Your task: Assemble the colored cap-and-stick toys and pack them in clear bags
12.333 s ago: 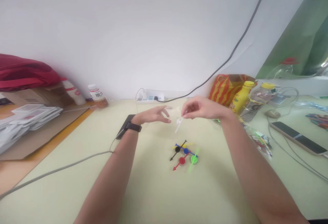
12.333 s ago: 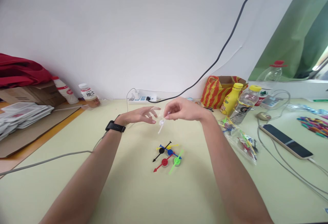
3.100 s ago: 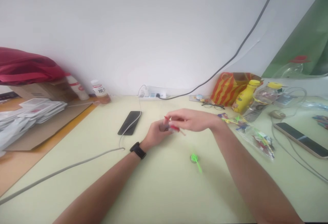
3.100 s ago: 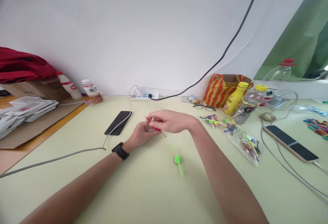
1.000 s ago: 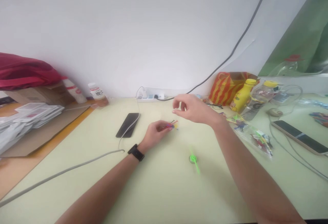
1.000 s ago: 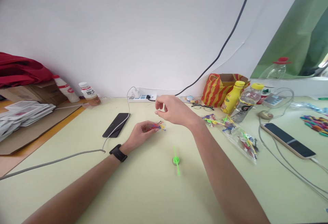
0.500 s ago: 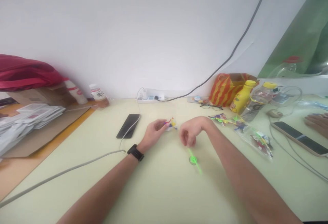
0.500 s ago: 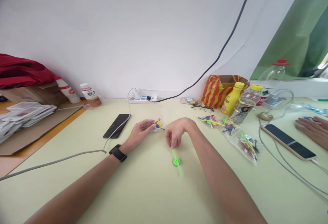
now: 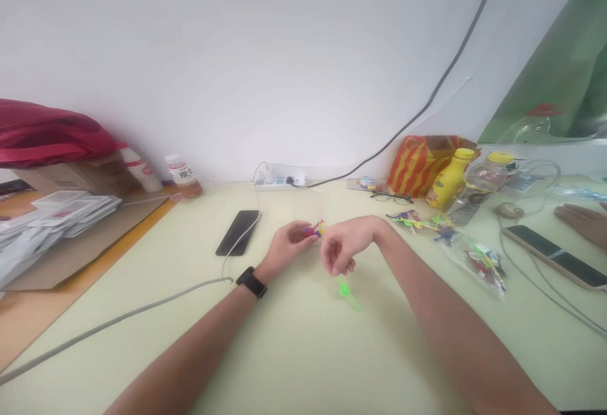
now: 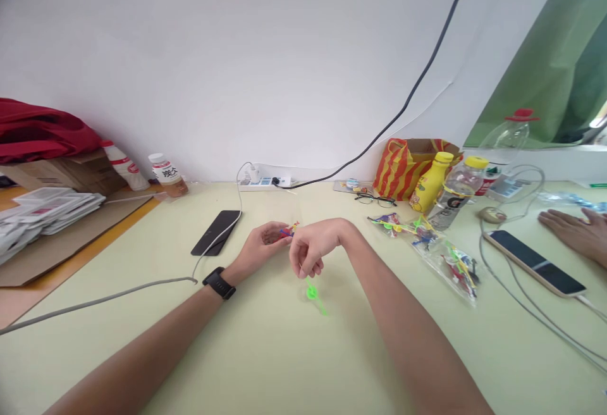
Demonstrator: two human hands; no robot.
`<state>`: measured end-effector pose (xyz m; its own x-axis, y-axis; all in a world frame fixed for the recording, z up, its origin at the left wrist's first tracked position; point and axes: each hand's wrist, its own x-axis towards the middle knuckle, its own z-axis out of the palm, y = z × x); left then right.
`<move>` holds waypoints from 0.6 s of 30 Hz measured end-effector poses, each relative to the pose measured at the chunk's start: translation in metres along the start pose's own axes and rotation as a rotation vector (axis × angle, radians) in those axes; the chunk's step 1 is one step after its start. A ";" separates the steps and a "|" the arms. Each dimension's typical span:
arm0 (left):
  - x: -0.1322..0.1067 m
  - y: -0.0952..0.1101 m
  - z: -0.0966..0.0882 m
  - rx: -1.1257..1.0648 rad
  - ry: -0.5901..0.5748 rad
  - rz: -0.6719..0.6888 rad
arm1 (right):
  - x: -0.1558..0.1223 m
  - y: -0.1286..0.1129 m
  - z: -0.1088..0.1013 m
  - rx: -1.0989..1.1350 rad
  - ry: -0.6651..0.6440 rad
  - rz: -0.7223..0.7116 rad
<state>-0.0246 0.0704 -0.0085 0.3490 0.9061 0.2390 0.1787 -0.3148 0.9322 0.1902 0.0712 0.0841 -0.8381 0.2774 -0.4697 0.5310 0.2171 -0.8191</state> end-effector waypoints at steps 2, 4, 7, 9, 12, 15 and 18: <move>0.000 0.000 0.000 0.048 0.001 -0.005 | -0.020 -0.015 -0.001 0.008 0.152 -0.145; 0.000 -0.001 0.001 0.068 0.014 -0.011 | -0.039 -0.029 0.000 0.011 0.365 -0.254; 0.000 -0.005 0.003 0.045 0.025 0.010 | -0.058 -0.045 0.006 0.052 0.686 -0.415; 0.000 -0.007 0.004 0.020 0.020 0.008 | -0.062 -0.052 0.011 0.041 0.919 -0.479; 0.000 -0.008 0.005 -0.004 0.018 -0.008 | -0.061 -0.058 0.016 -0.082 1.203 -0.484; 0.000 -0.006 0.005 0.007 0.022 -0.001 | -0.056 -0.060 0.018 -0.267 1.356 -0.457; -0.001 -0.002 0.005 0.051 0.022 0.012 | -0.053 -0.060 0.017 -0.397 1.415 -0.429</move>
<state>-0.0212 0.0684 -0.0122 0.3314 0.9081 0.2561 0.2221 -0.3389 0.9143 0.2009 0.0279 0.1526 -0.2513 0.7172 0.6500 0.4784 0.6759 -0.5607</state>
